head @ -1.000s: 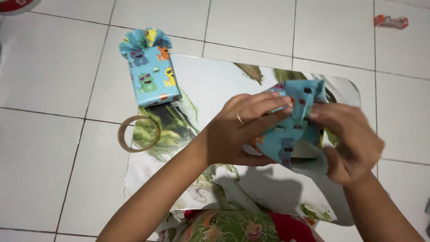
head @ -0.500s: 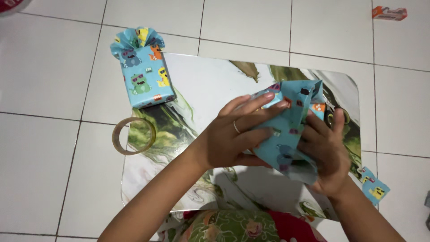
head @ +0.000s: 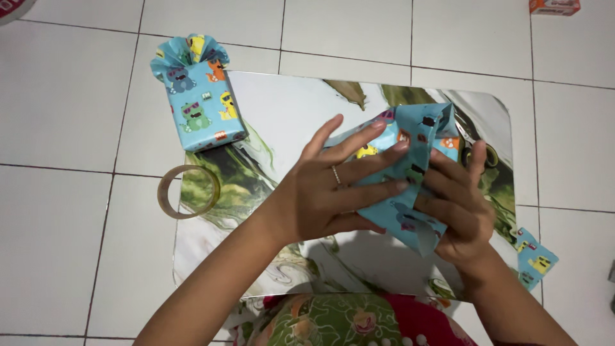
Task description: The person wraps a rectangular box with blue dinosaur-patterned wrapping paper on a tiled floor. They fold the paper around the box, smooth the edges, and secure the seams with clear tape. The person then folds and tapes the ends to complete the wrapping.
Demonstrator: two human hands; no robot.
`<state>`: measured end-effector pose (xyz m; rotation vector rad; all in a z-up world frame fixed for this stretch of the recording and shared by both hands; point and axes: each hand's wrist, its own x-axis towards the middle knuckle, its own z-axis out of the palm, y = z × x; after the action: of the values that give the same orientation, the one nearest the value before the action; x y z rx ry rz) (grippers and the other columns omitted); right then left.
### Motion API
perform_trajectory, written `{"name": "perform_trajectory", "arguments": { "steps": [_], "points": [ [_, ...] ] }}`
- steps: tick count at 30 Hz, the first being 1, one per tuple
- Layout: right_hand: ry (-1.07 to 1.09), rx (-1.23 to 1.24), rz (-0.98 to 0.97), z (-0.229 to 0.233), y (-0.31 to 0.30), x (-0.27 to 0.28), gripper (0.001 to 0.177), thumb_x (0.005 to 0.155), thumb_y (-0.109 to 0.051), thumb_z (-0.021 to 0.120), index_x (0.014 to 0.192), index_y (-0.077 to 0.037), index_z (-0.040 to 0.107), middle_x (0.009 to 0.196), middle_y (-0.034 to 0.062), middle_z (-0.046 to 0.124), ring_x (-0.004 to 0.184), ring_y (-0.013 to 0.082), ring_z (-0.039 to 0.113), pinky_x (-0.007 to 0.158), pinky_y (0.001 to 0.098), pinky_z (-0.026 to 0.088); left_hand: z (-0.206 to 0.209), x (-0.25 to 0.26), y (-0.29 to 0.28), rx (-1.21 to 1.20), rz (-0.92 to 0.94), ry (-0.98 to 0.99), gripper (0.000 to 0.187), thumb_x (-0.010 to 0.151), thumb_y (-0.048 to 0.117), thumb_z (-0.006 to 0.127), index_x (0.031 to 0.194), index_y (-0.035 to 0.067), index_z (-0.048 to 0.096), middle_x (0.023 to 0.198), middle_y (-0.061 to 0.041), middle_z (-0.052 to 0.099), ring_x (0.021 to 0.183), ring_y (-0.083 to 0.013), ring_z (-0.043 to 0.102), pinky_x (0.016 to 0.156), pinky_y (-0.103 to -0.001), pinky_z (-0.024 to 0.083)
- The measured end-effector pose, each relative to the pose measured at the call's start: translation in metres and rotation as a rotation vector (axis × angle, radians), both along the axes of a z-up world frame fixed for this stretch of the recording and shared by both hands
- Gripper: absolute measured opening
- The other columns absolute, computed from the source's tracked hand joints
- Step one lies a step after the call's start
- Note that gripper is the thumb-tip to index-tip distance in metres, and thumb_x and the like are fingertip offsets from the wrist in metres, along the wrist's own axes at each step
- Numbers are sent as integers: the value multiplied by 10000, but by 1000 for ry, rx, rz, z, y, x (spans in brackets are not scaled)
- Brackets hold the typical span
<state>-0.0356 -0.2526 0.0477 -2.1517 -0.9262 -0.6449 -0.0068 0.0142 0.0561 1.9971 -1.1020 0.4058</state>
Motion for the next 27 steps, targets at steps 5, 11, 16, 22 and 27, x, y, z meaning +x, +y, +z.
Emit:
{"name": "perform_trajectory", "arguments": {
  "steps": [5, 11, 16, 22, 27],
  "points": [
    [32, 108, -38, -7, 4, -2, 195, 857, -215, 791, 868, -64, 667, 1163, 187, 709, 1346, 395, 614, 1356, 541, 100, 7, -2, 2, 99, 18, 22, 586, 812, 526, 793, 1371, 417, 657, 1615, 120, 448, 1592, -228, 327, 1318, -725, 196],
    [11, 148, -62, -8, 10, -1, 273, 889, -284, 807, 960, -85, 636, 1227, 193, 647, 1300, 366, 607, 1338, 537, 98, 11, -1, 2, 85, 7, 21, 585, 825, 527, 801, 1375, 409, 640, 1618, 121, 423, 1595, -236, 315, 1302, -746, 186],
    [-114, 168, -129, 13, 8, -6, 606, 1004, -677, 451, 1080, -94, 600, 1227, 202, 611, 1265, 361, 552, 1291, 491, 39, 11, -2, 2, 60, 8, -3, 622, 835, 501, 812, 1410, 368, 615, 1635, 104, 410, 1600, -233, 308, 1296, -743, 241],
    [-211, -378, -106, 38, 2, -15, 899, 1074, -640, 74, 1137, -5, 706, 1224, 186, 747, 1257, 352, 685, 1269, 467, 39, 13, 0, 3, 90, 20, -54, 652, 825, 488, 838, 1417, 340, 609, 1635, 82, 410, 1588, -208, 313, 1271, -751, 284],
    [-197, -352, -80, 56, 2, -9, 844, 1100, -599, 105, 1114, -6, 705, 1193, 165, 742, 1207, 330, 677, 1244, 488, 113, 12, -2, 4, 112, 20, -71, 673, 820, 479, 846, 1428, 335, 599, 1631, 86, 407, 1584, -216, 317, 1256, -726, 322]
  ]
}}
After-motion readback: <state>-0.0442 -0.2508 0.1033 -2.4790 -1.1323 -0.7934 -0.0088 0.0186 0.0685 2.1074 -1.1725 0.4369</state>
